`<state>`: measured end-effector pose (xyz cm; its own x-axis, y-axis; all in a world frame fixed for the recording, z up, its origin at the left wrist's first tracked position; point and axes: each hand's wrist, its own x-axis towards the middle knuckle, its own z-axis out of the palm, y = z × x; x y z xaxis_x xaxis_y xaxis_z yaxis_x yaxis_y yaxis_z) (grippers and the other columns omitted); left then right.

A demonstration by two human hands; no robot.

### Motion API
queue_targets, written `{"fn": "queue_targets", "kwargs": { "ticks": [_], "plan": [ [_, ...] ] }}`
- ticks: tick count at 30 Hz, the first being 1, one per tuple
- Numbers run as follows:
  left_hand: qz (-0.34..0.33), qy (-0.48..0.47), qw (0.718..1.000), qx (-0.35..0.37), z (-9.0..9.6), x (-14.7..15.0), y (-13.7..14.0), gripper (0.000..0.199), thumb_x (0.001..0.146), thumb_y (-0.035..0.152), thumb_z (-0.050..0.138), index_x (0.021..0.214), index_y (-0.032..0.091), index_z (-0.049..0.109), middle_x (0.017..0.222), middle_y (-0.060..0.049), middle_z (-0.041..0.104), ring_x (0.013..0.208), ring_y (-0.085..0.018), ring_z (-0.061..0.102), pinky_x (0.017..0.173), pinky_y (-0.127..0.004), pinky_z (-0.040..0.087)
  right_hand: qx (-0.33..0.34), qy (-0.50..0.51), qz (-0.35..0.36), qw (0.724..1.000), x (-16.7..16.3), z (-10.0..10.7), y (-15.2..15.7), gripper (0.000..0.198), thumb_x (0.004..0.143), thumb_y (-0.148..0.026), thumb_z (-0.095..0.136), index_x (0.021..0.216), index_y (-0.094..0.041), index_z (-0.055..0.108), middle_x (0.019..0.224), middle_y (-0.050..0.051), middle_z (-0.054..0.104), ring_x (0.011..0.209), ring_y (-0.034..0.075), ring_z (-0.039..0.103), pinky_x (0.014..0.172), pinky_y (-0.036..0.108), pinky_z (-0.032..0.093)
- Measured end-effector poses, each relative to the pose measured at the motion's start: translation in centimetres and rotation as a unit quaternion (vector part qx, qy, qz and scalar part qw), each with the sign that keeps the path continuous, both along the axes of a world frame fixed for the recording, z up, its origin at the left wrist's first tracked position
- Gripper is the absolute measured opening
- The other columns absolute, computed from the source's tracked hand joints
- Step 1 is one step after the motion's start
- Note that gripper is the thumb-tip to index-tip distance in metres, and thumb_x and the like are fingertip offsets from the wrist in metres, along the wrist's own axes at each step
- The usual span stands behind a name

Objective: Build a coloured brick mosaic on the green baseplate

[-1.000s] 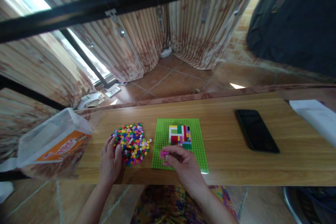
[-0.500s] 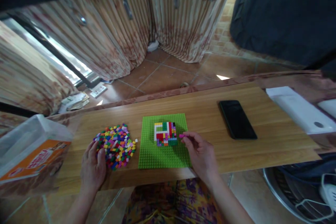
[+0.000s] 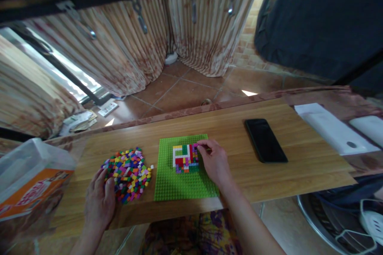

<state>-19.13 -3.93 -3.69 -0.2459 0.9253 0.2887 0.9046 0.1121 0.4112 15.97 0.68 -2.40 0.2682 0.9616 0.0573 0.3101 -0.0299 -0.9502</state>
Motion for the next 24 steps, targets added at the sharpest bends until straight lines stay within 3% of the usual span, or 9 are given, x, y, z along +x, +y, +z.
{"fn": "queue_targets", "kwargs": {
  "ticks": [6,13,18,24],
  "plan": [
    [-0.003,-0.003,1.000,0.000,0.1,0.0,-0.1,0.054,0.095,0.047,0.032,0.135,0.014,0.048,0.143,-0.017,0.046,0.134,-0.031,0.042,0.112,-0.051,0.035,-0.020,-0.017,0.003,1.000,-0.3,0.2,-0.1,0.023,0.084,-0.040,0.060,0.091,-0.020,0.070,0.089,0.006,0.071,0.075,0.019,0.066,0.070,0.033,0.053],
    [-0.006,0.003,1.000,0.006,0.0,-0.1,0.0,0.057,0.095,0.048,0.030,0.133,0.011,0.049,0.140,-0.019,0.048,0.132,-0.032,0.044,0.111,-0.051,0.036,0.007,-0.094,0.048,0.994,-0.7,1.1,-0.8,0.023,0.086,-0.034,0.056,0.099,-0.021,0.070,0.094,0.006,0.070,0.078,0.017,0.064,0.070,0.030,0.051],
    [-0.003,0.004,1.000,0.006,0.0,-0.1,0.0,0.057,0.095,0.048,0.029,0.134,0.011,0.049,0.141,-0.019,0.048,0.132,-0.033,0.044,0.110,-0.052,0.036,0.000,-0.085,0.082,0.993,-0.1,1.2,-0.7,0.024,0.088,-0.032,0.054,0.103,-0.021,0.069,0.095,0.006,0.069,0.080,0.017,0.064,0.072,0.030,0.051],
    [-0.010,0.004,1.000,0.010,0.1,0.0,-0.2,0.055,0.096,0.046,0.030,0.137,0.013,0.047,0.143,-0.017,0.047,0.133,-0.031,0.043,0.111,-0.051,0.036,-0.008,-0.065,0.063,0.996,0.4,0.8,-0.2,0.025,0.088,-0.037,0.056,0.100,-0.021,0.070,0.098,0.006,0.068,0.081,0.017,0.064,0.072,0.030,0.050]
  ]
}}
